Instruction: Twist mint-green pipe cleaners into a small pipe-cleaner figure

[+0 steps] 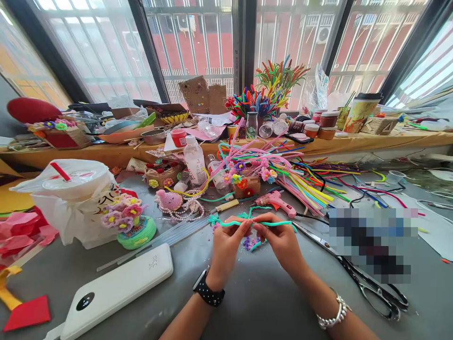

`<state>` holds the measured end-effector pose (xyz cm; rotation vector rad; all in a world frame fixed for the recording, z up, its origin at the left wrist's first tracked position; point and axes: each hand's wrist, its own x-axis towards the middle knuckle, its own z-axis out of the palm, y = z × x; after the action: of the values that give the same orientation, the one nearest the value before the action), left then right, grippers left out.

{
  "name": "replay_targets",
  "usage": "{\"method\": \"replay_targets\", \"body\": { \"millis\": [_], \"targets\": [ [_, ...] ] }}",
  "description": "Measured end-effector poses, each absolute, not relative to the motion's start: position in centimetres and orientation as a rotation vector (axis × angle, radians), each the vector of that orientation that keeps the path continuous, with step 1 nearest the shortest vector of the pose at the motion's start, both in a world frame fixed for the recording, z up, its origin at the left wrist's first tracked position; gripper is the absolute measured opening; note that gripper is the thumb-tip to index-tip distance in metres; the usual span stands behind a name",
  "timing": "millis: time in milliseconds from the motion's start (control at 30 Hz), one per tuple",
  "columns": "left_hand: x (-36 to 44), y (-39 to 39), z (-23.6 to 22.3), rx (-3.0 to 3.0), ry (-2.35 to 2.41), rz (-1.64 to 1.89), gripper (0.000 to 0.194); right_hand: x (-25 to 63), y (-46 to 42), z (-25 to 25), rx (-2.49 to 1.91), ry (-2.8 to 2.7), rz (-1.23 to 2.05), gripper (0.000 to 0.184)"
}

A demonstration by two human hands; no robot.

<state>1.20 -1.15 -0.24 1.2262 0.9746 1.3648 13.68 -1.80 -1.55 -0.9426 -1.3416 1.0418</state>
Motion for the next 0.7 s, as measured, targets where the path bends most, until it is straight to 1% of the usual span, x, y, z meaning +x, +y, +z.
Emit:
{"method": "replay_targets", "body": {
  "millis": [133, 333, 500, 700],
  "targets": [
    [1.17, -1.12, -0.38, 1.227, 0.994, 1.403, 0.010, 14.01, -1.60, -1.55, -0.958, -1.246, 1.099, 0.013],
    [1.24, -0.75, -0.89, 0.887, 0.919, 1.507, 0.012, 13.80, -1.29, -1.80, -0.890, -0.983, 1.225, 0.010],
    [1.42, -0.78, -0.65, 0.671, 0.783, 1.435, 0.014, 13.69, -1.14, -1.76, -0.812, -0.737, 1.419, 0.013],
    [1.29, -0.68, -0.60, 0.598, 0.707, 1.380, 0.017, 13.77, -0.93, -1.81, -0.758, -0.615, 1.500, 0.017]
  ]
}}
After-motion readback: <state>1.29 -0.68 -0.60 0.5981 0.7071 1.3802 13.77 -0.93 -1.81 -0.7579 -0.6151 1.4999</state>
